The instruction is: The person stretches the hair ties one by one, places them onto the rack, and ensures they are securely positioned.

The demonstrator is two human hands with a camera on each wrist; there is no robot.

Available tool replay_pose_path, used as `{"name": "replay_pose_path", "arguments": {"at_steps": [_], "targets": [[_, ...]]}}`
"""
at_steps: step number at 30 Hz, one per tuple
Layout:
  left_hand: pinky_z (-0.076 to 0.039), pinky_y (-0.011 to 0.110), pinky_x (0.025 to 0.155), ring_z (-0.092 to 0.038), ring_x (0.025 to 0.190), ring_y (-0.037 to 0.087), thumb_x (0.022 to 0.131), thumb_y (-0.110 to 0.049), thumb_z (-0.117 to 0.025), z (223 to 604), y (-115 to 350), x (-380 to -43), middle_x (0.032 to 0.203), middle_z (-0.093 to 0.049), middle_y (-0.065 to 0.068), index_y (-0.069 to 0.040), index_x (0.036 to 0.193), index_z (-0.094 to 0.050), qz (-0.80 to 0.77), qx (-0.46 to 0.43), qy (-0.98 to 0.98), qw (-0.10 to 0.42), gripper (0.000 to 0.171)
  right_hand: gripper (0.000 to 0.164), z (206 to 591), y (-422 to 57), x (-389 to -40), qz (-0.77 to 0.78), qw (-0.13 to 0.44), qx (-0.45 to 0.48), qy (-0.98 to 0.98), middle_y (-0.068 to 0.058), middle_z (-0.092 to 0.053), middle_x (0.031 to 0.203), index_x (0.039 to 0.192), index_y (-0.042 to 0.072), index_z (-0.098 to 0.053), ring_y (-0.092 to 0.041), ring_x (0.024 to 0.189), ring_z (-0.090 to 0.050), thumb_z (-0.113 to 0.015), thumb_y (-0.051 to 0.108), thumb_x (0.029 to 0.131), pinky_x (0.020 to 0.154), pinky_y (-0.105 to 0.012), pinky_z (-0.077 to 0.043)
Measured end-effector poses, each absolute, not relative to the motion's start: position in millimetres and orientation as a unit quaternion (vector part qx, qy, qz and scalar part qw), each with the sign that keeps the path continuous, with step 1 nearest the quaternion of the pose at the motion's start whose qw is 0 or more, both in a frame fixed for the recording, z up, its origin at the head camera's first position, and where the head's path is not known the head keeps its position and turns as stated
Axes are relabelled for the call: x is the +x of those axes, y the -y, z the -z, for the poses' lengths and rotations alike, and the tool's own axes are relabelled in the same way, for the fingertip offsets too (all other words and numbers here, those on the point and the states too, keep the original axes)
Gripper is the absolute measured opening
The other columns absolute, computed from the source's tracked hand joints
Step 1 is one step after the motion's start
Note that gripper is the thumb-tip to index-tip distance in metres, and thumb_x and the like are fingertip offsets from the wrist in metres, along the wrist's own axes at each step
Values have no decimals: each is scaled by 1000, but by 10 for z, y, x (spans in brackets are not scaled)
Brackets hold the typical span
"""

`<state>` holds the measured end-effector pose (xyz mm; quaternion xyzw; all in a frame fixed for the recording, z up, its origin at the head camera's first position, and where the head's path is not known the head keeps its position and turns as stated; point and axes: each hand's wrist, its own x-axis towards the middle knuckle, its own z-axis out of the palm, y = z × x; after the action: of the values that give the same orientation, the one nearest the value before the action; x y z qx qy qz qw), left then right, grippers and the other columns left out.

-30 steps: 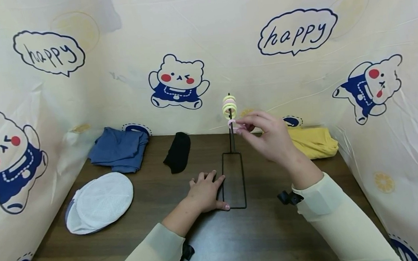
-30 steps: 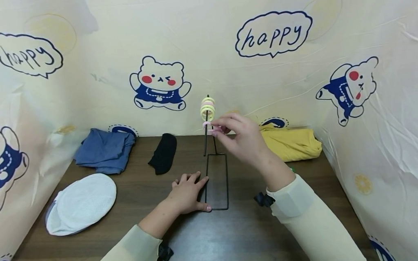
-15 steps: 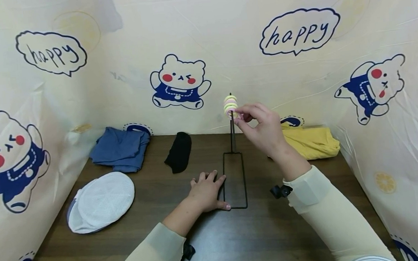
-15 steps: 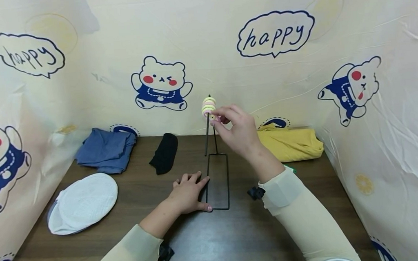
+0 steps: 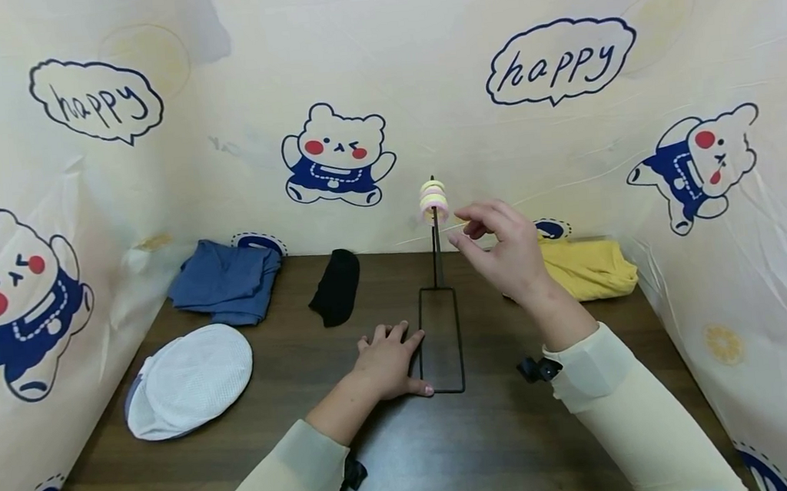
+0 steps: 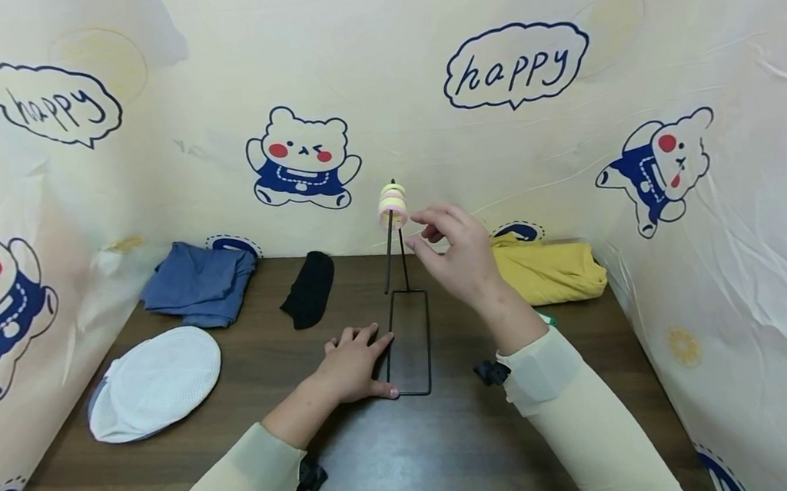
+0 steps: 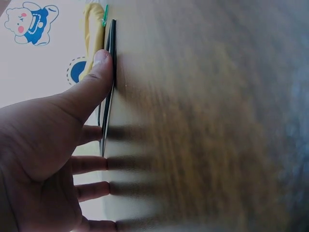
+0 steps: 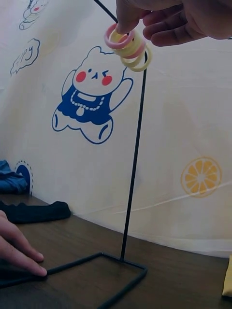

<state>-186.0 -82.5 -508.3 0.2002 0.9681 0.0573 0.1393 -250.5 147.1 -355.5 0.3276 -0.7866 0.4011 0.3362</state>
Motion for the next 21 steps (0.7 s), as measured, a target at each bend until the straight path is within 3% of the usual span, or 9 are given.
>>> {"name": "replay_pose_path", "arguments": {"at_steps": [6, 17, 21], "targets": [[-30, 74, 107, -31, 146, 43, 77, -80, -70, 5064, 833, -1850, 169, -28, 11, -28, 164, -36, -60, 202, -968, 138, 107, 29, 3689, -1605, -2359, -405, 315, 309, 801, -9, -72, 102, 111, 2, -78, -18, 84, -69, -87, 3, 83, 77, -28, -57], [-30, 73, 105, -32, 146, 41, 77, -83, -67, 5124, 892, -1831, 168, -29, 9, -30, 163, -36, -74, 212, -967, 119, 105, 29, 4079, -1916, -2094, -392, 224, 288, 844, -3, -72, 102, 113, 6, -77, -17, 84, -68, -85, 4, 85, 74, -35, -59], [-29, 74, 106, -30, 147, 41, 78, -82, -68, 5115, 899, -1832, 169, -28, 9, -31, 164, -35, -81, 214, -966, 121, 105, 32, 4177, -2036, -1962, -385, 198, 285, 855, -1, -72, 107, 116, 8, -77, -17, 88, -68, -85, 4, 86, 76, -30, -58]]}}
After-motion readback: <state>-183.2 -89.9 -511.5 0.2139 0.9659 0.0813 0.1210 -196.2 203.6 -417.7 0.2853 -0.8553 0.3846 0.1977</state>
